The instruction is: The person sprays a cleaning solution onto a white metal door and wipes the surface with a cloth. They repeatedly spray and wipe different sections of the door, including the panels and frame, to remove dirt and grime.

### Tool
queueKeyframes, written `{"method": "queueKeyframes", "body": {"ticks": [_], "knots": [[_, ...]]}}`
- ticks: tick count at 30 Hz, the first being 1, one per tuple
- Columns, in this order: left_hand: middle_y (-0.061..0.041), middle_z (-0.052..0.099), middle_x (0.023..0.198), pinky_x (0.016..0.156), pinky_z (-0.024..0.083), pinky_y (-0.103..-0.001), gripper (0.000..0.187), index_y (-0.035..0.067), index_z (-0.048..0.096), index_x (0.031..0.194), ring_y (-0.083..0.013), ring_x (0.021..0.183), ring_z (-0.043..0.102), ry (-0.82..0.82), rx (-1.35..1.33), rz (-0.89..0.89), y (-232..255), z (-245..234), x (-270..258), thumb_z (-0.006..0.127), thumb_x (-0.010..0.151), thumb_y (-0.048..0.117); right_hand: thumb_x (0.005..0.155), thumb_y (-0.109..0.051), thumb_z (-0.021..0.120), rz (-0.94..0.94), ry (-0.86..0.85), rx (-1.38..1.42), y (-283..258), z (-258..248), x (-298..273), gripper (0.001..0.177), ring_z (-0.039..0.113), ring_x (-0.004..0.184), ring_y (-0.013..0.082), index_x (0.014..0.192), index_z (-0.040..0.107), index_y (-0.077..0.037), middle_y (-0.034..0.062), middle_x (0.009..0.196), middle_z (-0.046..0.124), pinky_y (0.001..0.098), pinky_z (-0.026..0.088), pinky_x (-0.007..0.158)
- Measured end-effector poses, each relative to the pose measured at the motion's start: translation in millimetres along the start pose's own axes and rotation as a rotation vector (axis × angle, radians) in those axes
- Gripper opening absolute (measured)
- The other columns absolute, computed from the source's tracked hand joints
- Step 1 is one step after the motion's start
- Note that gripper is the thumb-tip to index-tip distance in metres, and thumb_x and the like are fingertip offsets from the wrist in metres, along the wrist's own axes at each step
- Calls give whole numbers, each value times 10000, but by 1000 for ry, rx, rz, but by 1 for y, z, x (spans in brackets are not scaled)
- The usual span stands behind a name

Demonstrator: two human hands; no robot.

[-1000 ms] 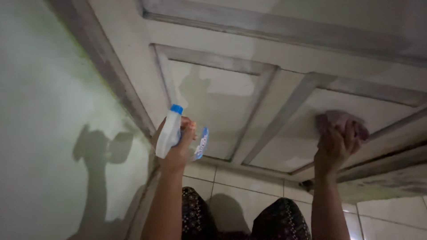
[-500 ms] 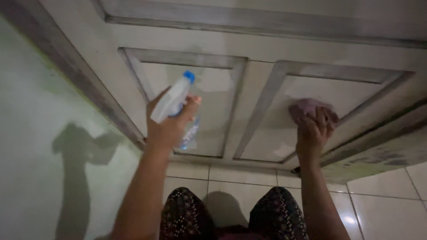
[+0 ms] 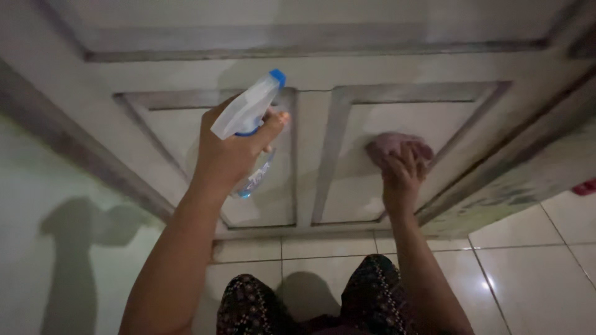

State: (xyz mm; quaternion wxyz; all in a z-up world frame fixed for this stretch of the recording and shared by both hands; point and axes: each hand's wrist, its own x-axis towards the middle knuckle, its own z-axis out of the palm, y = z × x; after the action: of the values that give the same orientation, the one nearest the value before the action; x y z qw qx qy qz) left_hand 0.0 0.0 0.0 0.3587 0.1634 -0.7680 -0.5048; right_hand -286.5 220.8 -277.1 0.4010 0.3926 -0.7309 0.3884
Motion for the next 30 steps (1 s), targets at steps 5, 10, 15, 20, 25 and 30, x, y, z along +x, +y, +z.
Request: {"method": "queueKeyframes", "body": {"ticks": [5, 10, 15, 20, 25, 30], "knots": [[-30, 722, 767, 560, 554, -264, 221, 59, 718, 926, -91, 600, 653, -74, -65, -5, 13, 32, 9, 831, 840, 229, 898, -43, 814, 32, 34, 22, -15, -5, 7, 244, 448, 1432, 355, 1121, 737, -107, 140, 1487, 605, 487, 362, 1169], [15, 730, 799, 548, 564, -254, 153, 83, 739, 905, -49, 650, 660, -186, -125, 64, 28, 62, 19, 803, 841, 206, 881, -81, 812, 13, 30, 21, -27, -13, 19, 237, 491, 1410, 384, 1103, 731, -96, 145, 1440, 614, 509, 353, 1154], [-1, 663, 694, 540, 527, -251, 178, 60, 698, 850, -65, 578, 600, -248, -93, 121, 47, 95, 25, 795, 871, 208, 867, -84, 810, 57, 41, 39, -33, -13, 22, 252, 536, 1353, 366, 1104, 739, -131, 107, 1414, 643, 481, 412, 1130], [-3, 657, 640, 517, 475, -247, 184, 70, 711, 828, -68, 535, 576, -262, 4, 147, 55, 115, 34, 784, 882, 230, 823, -61, 790, 105, -17, 27, -32, -17, 17, 327, 464, 1375, 404, 1137, 741, -138, 108, 1465, 604, 497, 403, 1136], [15, 704, 715, 521, 543, -235, 173, 60, 720, 873, -50, 588, 643, -248, -107, 188, 49, 116, 34, 781, 868, 222, 861, -105, 803, 104, -17, -14, -28, -11, 15, 293, 445, 1386, 391, 1144, 747, -156, 78, 1484, 591, 495, 389, 1147], [1, 714, 742, 512, 528, -241, 184, 65, 727, 927, -69, 579, 637, -169, -12, 115, 39, 93, 29, 778, 878, 235, 902, -114, 803, 100, 8, 24, -32, -14, 19, 239, 482, 1370, 367, 1131, 747, -155, 61, 1468, 611, 483, 391, 1150]]}}
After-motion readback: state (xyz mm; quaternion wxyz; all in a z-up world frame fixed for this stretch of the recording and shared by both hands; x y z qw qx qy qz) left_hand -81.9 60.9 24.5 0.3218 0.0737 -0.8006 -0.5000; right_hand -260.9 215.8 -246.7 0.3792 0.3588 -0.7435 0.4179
